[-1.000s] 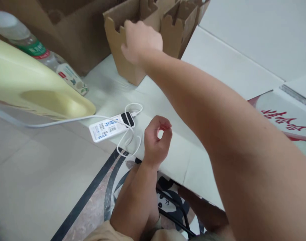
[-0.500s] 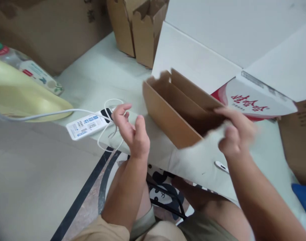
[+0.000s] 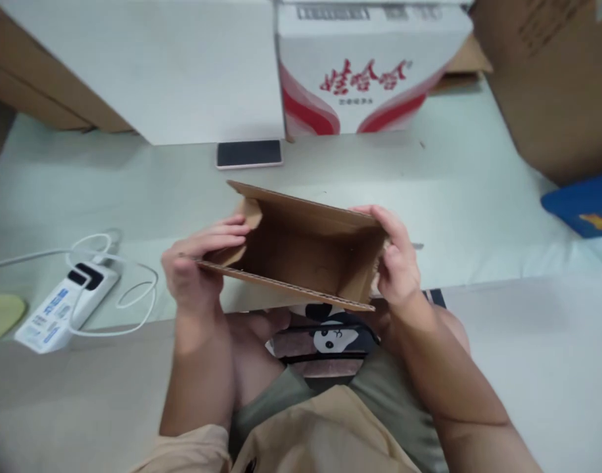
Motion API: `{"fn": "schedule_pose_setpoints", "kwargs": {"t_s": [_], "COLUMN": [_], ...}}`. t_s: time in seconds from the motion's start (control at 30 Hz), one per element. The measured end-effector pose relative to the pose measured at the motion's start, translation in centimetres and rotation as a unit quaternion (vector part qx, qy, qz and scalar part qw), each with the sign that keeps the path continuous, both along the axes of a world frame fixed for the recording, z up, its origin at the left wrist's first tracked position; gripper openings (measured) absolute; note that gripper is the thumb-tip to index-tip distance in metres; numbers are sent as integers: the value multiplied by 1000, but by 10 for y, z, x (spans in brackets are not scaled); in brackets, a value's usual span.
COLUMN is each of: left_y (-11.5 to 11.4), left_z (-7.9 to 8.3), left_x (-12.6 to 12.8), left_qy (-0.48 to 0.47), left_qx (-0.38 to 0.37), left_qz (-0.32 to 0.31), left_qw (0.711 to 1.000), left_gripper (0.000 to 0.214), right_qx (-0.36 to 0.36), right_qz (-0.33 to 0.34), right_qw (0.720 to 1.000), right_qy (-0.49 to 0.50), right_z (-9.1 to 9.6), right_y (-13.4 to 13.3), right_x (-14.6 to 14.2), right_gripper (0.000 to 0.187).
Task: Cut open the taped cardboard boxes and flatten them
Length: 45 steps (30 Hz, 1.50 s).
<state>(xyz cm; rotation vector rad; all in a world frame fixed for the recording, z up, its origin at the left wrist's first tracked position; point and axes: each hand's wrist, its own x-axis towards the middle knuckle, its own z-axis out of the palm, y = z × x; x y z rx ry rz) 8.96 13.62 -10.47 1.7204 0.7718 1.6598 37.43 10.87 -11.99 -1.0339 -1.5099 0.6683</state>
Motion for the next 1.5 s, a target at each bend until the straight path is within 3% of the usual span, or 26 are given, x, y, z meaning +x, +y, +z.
{"fn": "schedule_pose_setpoints", "kwargs": {"t_s": [0.13, 0.37, 0.47, 0.53, 0.6, 0.67, 0.73, 0.83, 0.93, 1.07, 1.13, 1.23, 1.3, 1.4, 1.5], "left_y": [8, 18, 17, 16, 16, 15, 14, 12, 10, 16, 21, 29, 33, 35, 29], "left_z": [-6, -8, -10, -11, -12, -12, -12, -13, -13, -14, -17, -25, -30, -34, -31], "left_x": [8, 26, 32, 36, 38, 36, 32, 25, 23, 20, 15, 5, 0, -4, 2], "left_qy": [10, 29, 5, -34, -58, -44, 7, 84, 88, 13, -42, -103, -141, -194, -191], "left_qx": [-10, -8, -20, -22, -22, -25, -41, -88, -110, -128, -147, -178, -212, -289, -374], "left_qz": [20, 14, 52, 75, 82, 74, 65, 69, 86, 116, 137, 177, 194, 187, 118], "left_qw": [1000, 999, 998, 996, 995, 996, 997, 990, 986, 985, 979, 963, 947, 919, 900], "left_gripper": [63, 86, 76, 50, 28, 37, 31, 18, 20, 16, 16, 18, 19, 19, 25], "right_qx": [41, -48, -36, -11, 10, 16, 14, 19, 30, 56, 6, -94, -111, -78, -20], "right_qz": [34, -33, -43, -34, -26, -32, -49, -64, -69, -141, -168, -115, -39, 65, 99], "right_qw": [995, 996, 996, 995, 993, 995, 996, 996, 997, 988, 986, 989, 993, 994, 995], "right_qy": [81, 64, 72, 98, 111, 97, 73, 65, 35, 29, 14, -26, -13, 25, 4], "right_z": [-4, -4, -1, 0, 0, 0, -1, -2, 0, -1, -4, -10, -14, -21, -27], "right_y": [4, 1, 2, 4, 5, 5, 5, 4, 7, 16, 19, 18, 15, 11, 7], "right_x": [10, 22, 20, 18, 18, 17, 16, 13, 17, 37, 44, 43, 36, 23, 13], "right_gripper": [55, 58, 40, 26, 26, 41, 53, 55, 61, 38, 34, 40, 45, 63, 84]}}
